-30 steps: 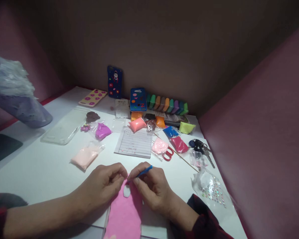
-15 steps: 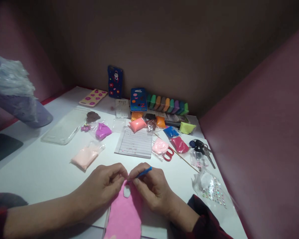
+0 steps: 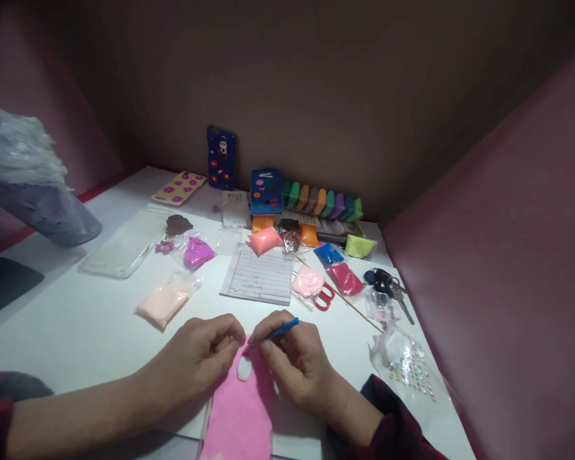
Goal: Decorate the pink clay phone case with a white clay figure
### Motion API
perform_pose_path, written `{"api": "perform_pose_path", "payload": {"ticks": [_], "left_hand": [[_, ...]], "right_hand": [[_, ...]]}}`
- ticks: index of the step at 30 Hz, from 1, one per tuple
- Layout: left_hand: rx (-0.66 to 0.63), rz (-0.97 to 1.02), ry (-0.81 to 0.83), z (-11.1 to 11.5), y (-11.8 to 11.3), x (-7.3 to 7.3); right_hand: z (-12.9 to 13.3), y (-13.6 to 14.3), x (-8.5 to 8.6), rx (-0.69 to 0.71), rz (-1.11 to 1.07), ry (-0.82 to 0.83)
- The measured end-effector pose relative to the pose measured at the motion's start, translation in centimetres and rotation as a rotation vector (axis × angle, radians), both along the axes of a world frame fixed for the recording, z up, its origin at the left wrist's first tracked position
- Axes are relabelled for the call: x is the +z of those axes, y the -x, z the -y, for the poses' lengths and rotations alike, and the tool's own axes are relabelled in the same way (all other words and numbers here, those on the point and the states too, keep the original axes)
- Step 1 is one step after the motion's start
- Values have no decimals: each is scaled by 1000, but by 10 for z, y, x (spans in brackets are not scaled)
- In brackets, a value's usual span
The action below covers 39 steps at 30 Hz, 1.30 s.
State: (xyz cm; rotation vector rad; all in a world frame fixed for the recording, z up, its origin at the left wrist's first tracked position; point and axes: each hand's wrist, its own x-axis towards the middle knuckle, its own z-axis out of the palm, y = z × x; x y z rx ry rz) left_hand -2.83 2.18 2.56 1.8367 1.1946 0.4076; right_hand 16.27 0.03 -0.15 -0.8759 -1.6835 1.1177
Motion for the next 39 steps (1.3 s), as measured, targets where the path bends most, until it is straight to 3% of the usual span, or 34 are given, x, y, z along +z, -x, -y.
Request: {"api": "perform_pose_path", "payload": {"ticks": [8, 31, 39], "left_hand": [[21, 9, -32, 2, 0, -4], [19, 13, -30, 1, 0, -2], [18, 19, -29, 3, 0, -4]], "right_hand": [[-1, -1, 2, 67, 35, 4], [0, -2, -1, 54, 61, 5], [-1, -3, -2, -76, -40, -44]]}}
